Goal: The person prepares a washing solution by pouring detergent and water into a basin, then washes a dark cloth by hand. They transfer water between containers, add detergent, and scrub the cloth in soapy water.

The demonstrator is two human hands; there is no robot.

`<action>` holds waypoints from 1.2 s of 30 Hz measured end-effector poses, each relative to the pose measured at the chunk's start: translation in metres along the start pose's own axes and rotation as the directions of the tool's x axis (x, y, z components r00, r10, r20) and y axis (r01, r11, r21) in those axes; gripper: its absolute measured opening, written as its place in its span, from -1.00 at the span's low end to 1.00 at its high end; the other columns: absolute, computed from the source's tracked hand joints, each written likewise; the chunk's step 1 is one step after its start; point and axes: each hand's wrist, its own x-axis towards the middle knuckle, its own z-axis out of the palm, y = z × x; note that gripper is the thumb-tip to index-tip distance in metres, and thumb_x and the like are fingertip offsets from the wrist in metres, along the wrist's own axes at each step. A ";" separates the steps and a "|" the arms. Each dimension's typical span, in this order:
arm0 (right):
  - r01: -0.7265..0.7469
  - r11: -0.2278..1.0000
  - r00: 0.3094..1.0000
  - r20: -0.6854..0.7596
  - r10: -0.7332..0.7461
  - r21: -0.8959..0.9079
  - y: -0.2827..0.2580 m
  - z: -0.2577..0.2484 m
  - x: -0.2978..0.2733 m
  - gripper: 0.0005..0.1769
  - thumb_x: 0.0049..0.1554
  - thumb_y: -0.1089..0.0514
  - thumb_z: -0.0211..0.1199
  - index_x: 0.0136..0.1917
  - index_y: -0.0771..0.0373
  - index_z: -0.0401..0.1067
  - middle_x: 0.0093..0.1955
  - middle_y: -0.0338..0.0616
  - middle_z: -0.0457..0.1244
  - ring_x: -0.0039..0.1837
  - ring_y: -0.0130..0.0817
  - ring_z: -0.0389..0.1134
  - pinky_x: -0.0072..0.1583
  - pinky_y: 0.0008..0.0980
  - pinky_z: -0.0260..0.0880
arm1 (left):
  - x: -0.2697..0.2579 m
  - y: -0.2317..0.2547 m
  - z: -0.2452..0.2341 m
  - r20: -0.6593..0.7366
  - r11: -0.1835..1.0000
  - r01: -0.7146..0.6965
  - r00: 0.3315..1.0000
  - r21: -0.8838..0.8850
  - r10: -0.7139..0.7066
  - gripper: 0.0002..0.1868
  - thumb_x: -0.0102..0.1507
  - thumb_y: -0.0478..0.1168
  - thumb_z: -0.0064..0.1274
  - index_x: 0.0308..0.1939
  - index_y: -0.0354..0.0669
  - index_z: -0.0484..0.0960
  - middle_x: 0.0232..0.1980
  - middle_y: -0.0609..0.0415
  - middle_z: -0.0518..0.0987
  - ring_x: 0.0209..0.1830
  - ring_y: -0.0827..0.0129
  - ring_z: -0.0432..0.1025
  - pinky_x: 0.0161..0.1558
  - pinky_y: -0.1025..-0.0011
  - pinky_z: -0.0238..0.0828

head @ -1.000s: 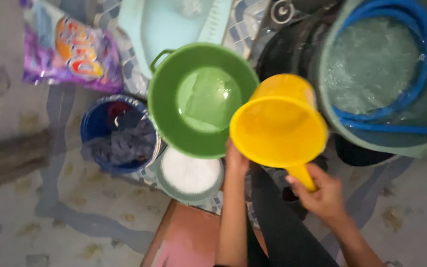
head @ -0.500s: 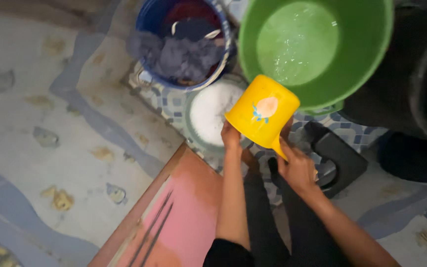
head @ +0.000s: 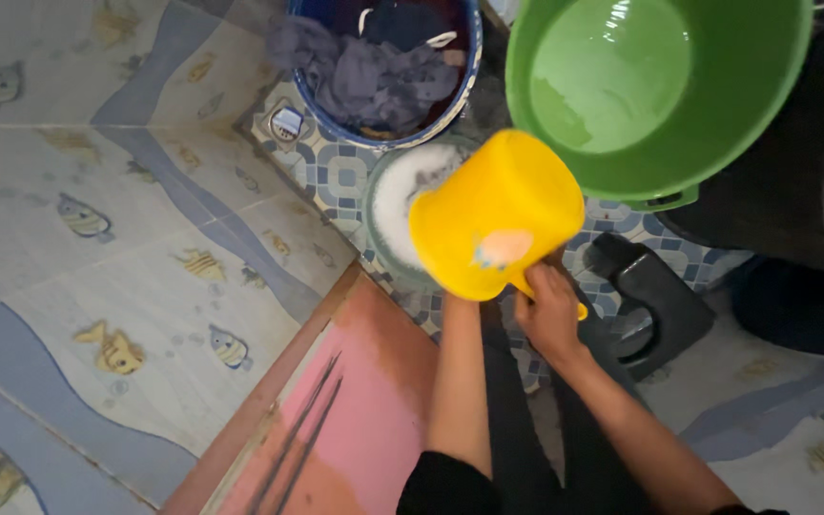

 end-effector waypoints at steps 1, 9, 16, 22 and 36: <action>-0.068 0.996 0.998 0.009 0.068 0.060 0.000 -0.001 0.003 -0.66 0.02 0.42 0.25 0.11 0.37 0.40 -0.01 0.17 0.32 0.10 0.16 0.35 0.07 -0.05 0.39 | -0.003 0.004 0.015 0.008 1.000 -0.016 1.000 0.005 0.016 -0.65 0.39 -0.16 0.08 0.19 -0.26 0.63 -0.25 0.12 0.59 -0.46 0.48 0.39 -0.44 0.50 0.28; -0.216 0.603 0.873 -0.125 0.471 0.768 0.058 -0.056 0.042 -0.55 0.25 0.38 0.08 0.40 0.29 0.16 0.13 -0.13 0.29 0.02 -0.36 0.33 0.04 -0.42 0.37 | -0.087 0.020 0.184 0.246 0.980 -0.080 0.969 0.184 0.033 -0.68 0.37 -0.14 0.14 0.13 -0.24 0.62 -0.36 0.14 0.55 -0.55 0.58 0.40 -0.50 0.62 0.28; -0.016 0.777 0.698 -0.550 0.459 0.629 0.161 -0.180 0.064 -0.36 0.31 0.32 -0.02 0.62 0.32 -0.02 0.53 -0.02 0.11 0.53 -0.30 0.18 0.54 -0.34 0.17 | -0.193 -0.025 0.362 0.768 0.945 -0.222 0.638 0.241 -0.046 -0.66 0.45 -0.11 0.04 0.18 -0.28 0.60 0.01 0.10 0.66 0.04 0.50 0.54 0.03 0.54 0.50; -0.124 0.882 0.596 -0.677 0.432 0.454 0.244 -0.283 0.077 -0.35 0.57 -0.07 -0.10 0.71 0.34 -0.11 0.74 0.00 -0.02 0.74 -0.18 -0.03 0.70 -0.18 -0.13 | -0.231 -0.078 0.454 0.888 0.830 -0.474 0.457 0.293 -0.052 -0.68 0.53 -0.13 -0.02 0.25 -0.26 0.60 0.19 0.05 0.58 0.24 0.44 0.49 0.27 0.47 0.42; -0.497 0.817 0.771 -0.283 0.571 0.294 0.267 -0.164 0.106 -0.30 0.24 -0.06 0.34 0.54 0.20 0.24 0.52 0.04 0.18 0.53 -0.08 0.25 0.52 -0.09 0.26 | -0.056 -0.080 0.315 0.008 0.733 -0.084 0.994 0.676 0.106 -0.66 0.38 -0.05 -0.04 0.18 -0.03 0.59 -0.04 0.10 0.56 -0.24 0.30 0.35 -0.22 0.31 0.28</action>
